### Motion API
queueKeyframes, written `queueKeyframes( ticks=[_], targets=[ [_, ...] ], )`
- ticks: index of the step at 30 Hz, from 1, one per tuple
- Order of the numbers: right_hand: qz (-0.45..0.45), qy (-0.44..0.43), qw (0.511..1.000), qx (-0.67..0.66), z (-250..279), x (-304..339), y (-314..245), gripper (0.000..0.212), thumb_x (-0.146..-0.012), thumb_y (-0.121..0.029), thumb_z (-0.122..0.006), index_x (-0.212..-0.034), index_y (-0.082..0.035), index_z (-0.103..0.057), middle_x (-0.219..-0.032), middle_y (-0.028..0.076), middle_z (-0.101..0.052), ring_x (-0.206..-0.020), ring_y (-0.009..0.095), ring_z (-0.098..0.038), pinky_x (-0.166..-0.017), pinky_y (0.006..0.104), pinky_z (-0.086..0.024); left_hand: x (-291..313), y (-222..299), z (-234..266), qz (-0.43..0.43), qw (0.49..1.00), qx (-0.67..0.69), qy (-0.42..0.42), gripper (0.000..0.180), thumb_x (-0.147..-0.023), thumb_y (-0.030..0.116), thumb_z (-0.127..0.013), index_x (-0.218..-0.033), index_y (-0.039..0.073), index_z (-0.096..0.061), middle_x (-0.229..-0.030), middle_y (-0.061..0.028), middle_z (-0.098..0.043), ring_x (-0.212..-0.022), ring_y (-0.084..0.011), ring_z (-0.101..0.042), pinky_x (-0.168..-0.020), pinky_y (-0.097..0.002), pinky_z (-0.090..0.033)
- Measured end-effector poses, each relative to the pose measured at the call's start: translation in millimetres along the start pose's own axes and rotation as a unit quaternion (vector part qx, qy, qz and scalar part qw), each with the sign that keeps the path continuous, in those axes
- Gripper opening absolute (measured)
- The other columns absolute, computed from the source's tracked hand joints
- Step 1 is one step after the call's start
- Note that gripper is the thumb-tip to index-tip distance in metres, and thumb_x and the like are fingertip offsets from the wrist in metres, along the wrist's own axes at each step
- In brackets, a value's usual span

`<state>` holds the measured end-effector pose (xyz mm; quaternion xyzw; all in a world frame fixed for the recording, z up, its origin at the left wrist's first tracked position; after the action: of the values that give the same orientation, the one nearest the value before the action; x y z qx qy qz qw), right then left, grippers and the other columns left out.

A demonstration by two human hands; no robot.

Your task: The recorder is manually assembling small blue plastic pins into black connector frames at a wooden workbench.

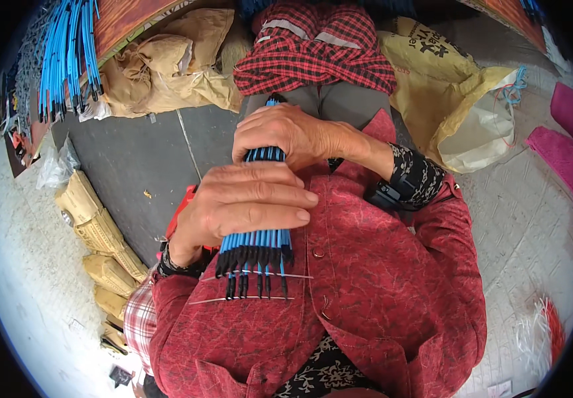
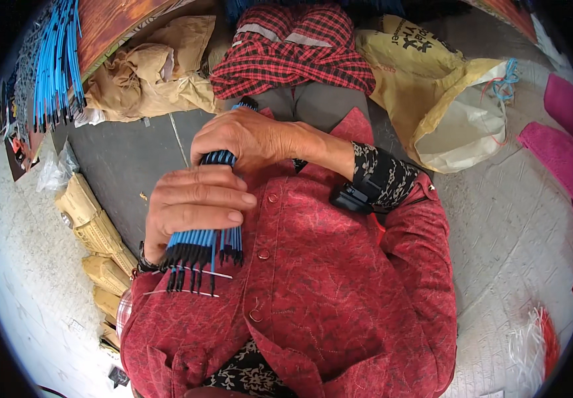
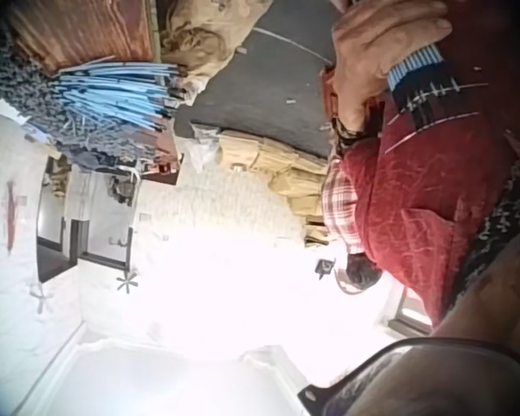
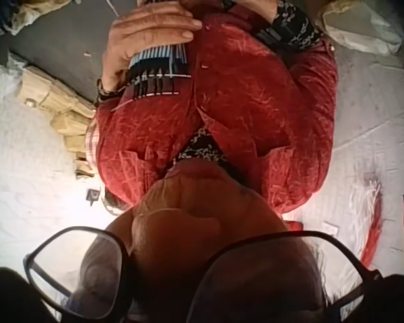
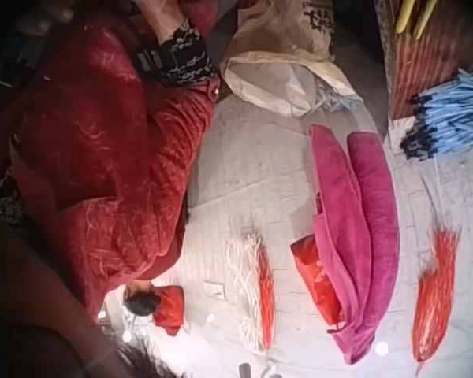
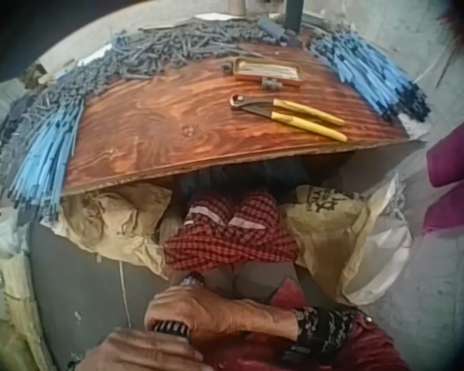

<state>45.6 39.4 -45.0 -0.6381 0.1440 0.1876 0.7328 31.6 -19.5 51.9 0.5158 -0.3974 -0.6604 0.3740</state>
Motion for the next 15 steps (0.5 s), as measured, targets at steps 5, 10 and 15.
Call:
queueKeyframes(
  ticks=[5,10,15],
  targets=[
    [0.008,0.034,0.997,0.070,11,8,9,0.034,-0.068,-0.013,-0.079,-0.100,-0.010,-0.066,-0.099,0.006,-0.069,-0.094,0.031,-0.065,-0.084,0.0418,-0.051,-5,10,-7,0.052,0.994,-0.094,0.007,0.028,-0.080,0.013,-0.070,-0.106,0.005,-0.076,-0.112,-0.0141,-0.074,-0.098,-0.0291,-0.073,-0.087,-0.0419,-0.059],
    [-0.167,0.007,0.985,0.042,31,21,52,0.063,-0.069,0.002,-0.074,-0.129,-0.007,-0.057,-0.116,0.008,-0.068,-0.116,0.029,-0.063,-0.101,0.0399,-0.049,-14,12,-2,0.014,0.991,-0.135,0.019,0.027,-0.080,0.013,-0.070,-0.105,0.006,-0.077,-0.111,-0.0117,-0.075,-0.099,-0.0270,-0.073,-0.090,-0.0411,-0.059],
    [-0.184,0.001,0.982,0.035,24,37,78,0.053,-0.079,-0.002,-0.070,-0.130,-0.007,-0.057,-0.122,0.008,-0.066,-0.118,0.027,-0.062,-0.105,0.0397,-0.047,-14,3,-5,0.033,0.989,-0.143,0.008,0.028,-0.080,0.015,-0.071,-0.106,0.007,-0.076,-0.109,-0.0115,-0.076,-0.098,-0.0283,-0.073,-0.090,-0.0410,-0.059]
  ],
)
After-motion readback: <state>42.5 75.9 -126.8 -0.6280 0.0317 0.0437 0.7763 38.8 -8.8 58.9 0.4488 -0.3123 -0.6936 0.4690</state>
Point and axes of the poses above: each hand's wrist, its own x-axis away from the middle knuckle, its own z-axis out of the back of the hand, y = z × x, the point moved 8 cm from there along -x, towards the middle knuckle
